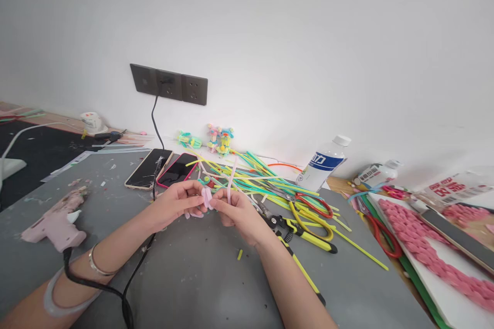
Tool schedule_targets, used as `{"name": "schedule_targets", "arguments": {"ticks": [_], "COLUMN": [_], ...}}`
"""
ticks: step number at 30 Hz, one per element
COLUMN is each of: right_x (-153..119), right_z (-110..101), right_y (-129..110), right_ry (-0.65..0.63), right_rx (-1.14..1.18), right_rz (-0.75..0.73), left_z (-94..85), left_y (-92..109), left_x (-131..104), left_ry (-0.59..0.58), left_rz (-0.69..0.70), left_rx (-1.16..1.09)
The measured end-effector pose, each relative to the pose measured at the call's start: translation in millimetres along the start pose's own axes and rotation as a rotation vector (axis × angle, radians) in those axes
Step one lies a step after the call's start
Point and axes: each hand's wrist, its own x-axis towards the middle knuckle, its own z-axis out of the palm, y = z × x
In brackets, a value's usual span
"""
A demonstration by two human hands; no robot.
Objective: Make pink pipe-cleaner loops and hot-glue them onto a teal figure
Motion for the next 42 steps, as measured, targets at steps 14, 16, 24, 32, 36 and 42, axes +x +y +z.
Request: {"name": "schedule_targets", "arguments": {"ticks": [14, 16, 24, 32, 36, 42], "right_x": [-0.7, -0.7, -0.4, -0.8, -0.6, -1.4], "right_z": [1.7, 1.7, -0.1, 0.0, -0.2, -0.1], "right_y": [-1.8, -2.0, -0.4, -1.2, -1.2, -0.9], "right_ry": [-0.003, -0.008, -0.018, -0.017, -0.012, -0.031], "right_rx": [-0.025, -0.026, -0.030, -0.033, -0.035, -0.057], "right_rz": [0.007, 0.005, 0.002, 0.003, 0.012, 0.013], "left_z": [0.7, 0.3, -0.6, -5.4, -5.0, -3.9], "left_y": [2.0, 1.5, -0.2, -6.0, -6.1, -3.1], "left_x": [-1.0, -0.9, -0.5, 2.3, 3.3, 0.6], "left_ry": [0.002, -0.005, -0.014, -0.029, -0.015, -0.019], "left_rz": [0.009, 0.015, 0.042, 0.042, 0.029, 0.025], "left_rx": [-0.019, -0.008, 0.027, 0.035, 0.045, 0.092]}}
